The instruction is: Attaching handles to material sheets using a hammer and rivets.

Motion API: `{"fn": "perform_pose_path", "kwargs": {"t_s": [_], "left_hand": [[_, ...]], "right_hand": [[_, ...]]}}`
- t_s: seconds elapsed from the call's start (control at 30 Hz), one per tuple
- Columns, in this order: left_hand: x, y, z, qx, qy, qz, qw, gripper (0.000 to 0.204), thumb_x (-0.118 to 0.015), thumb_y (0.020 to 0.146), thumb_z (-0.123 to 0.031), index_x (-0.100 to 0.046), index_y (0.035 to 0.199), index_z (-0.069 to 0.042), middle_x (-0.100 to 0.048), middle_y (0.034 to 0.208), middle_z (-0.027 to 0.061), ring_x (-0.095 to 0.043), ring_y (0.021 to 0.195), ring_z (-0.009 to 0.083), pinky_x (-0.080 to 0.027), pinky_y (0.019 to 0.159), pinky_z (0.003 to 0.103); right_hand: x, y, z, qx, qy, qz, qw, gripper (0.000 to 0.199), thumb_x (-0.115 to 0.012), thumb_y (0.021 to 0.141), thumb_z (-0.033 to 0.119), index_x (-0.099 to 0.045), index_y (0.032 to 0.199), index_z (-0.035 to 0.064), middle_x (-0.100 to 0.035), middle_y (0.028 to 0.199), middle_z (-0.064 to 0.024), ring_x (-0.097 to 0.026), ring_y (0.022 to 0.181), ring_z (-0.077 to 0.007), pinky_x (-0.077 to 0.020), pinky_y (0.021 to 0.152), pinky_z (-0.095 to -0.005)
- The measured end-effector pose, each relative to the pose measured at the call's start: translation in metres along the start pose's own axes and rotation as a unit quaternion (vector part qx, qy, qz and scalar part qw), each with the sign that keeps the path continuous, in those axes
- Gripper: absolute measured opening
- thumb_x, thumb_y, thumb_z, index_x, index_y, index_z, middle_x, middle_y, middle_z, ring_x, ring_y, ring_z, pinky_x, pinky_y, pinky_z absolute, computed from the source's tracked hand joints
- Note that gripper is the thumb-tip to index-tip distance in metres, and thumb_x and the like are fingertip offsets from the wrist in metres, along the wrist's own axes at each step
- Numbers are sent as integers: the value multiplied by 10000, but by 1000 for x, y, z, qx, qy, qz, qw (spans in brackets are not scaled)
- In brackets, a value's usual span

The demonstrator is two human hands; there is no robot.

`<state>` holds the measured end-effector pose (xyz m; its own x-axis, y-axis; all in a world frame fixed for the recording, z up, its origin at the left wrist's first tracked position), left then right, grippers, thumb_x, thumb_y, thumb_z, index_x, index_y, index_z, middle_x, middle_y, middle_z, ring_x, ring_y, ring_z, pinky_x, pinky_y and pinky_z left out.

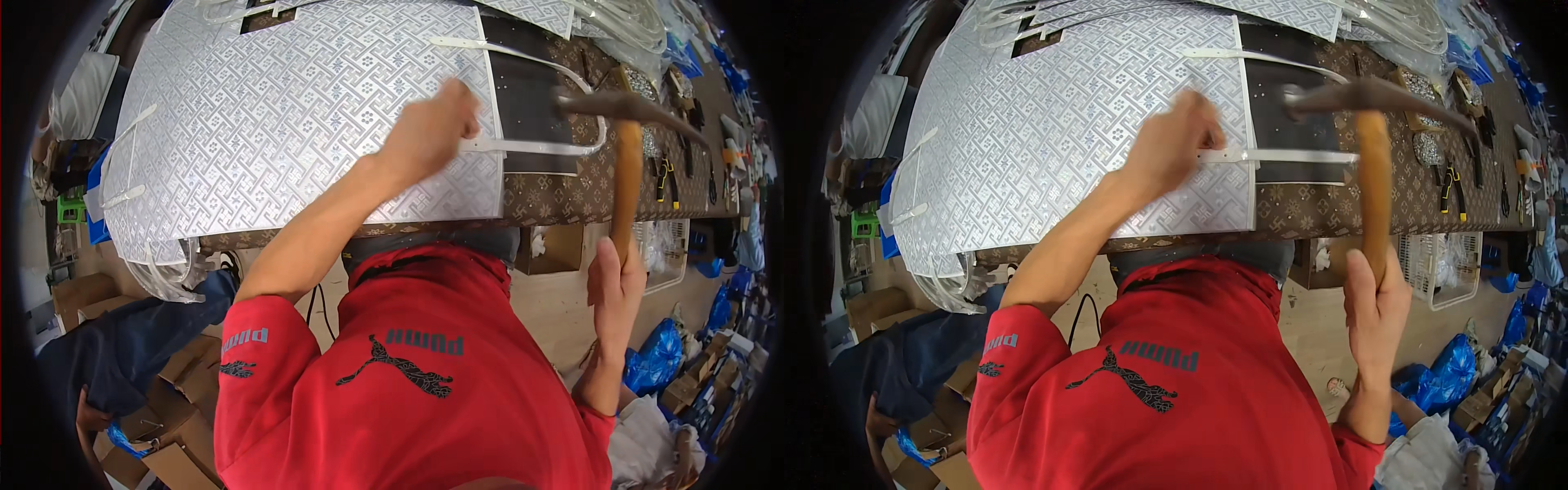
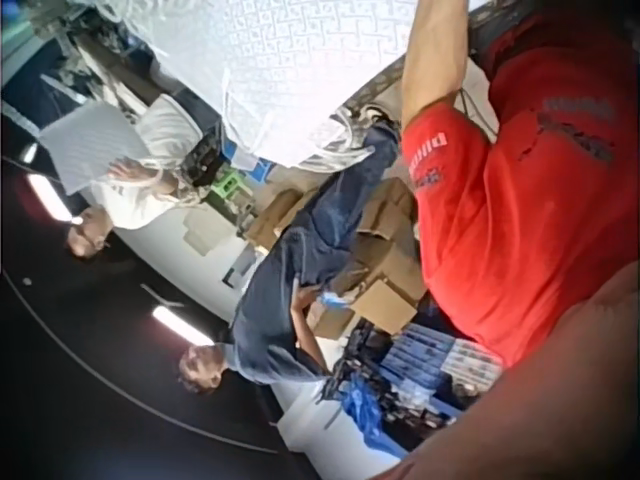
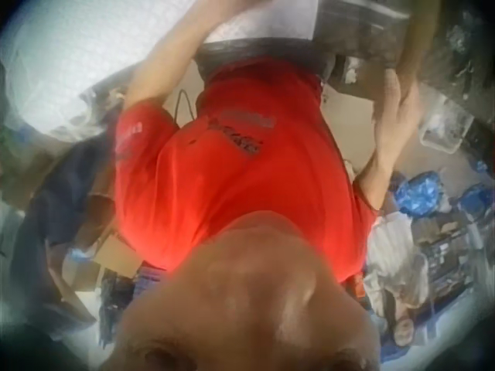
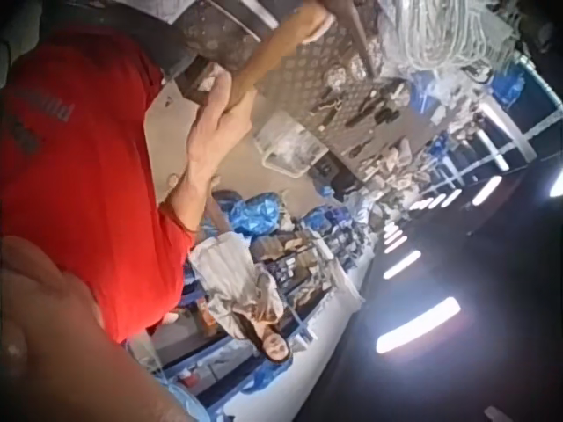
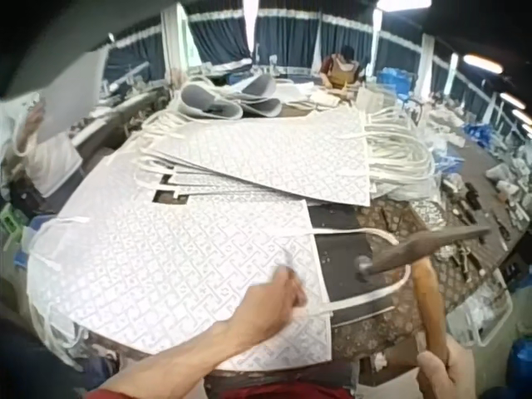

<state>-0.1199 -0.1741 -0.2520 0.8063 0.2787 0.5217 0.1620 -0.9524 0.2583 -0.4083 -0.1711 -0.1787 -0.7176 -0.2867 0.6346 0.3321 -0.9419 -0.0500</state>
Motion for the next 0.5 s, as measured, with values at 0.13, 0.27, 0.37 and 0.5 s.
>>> {"fn": "perform_pose_path", "kwargs": {"t_s": [0.13, 0.27, 0.37, 0.5], "left_hand": [[19, 5, 25, 158, -293, -85, 939, 147, -544, 1008, -124, -521, 968, 16, -699, 896, 160, -715, 797, 246, -571, 686, 309], [72, -21, 10, 62, -252, -116, 959, 180, -519, 1015, -81, -475, 1150, 30, -703, 900, 160, -716, 783, 202, -568, 680, 271], [128, -76, 10, 141, -214, -212, 943, 230, -523, 1005, -61, -504, 1216, 30, -707, 903, 164, -705, 758, 194, -557, 661, 280], [216, -167, 48, 201, 57, -379, 902, 202, -523, 978, -28, -625, 1151, -3, -693, 918, 154, -685, 728, 205, -534, 647, 326]], "right_hand": [[-8, -30, -57, -176, 276, -5, 945, 303, -540, 1030, 308, -463, 806, 119, -381, 543, 48, -346, 377, -65, -263, 341, -213], [-24, -48, -108, -273, 386, 0, 881, 317, -544, 1026, 334, -449, 790, 145, -372, 538, 64, -335, 377, -53, -250, 340, -213], [-31, -40, -131, -305, 390, -16, 869, 321, -554, 1017, 362, -457, 786, 162, -368, 539, 68, -333, 383, -47, -243, 342, -216], [-25, -6, -162, -338, 323, -75, 881, 338, -601, 981, 421, -523, 819, 136, -418, 573, 38, -362, 413, -62, -288, 363, -246]]}}
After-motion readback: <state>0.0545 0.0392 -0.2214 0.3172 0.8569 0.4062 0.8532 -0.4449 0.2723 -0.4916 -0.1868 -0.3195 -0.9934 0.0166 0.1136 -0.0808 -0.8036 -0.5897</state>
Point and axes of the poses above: each hand's wrist, its own y-axis towards the middle knuckle, its own x-axis out of the back of the hand, z = x × y, the point moved 7 cm from there along y, towards the middle knuckle
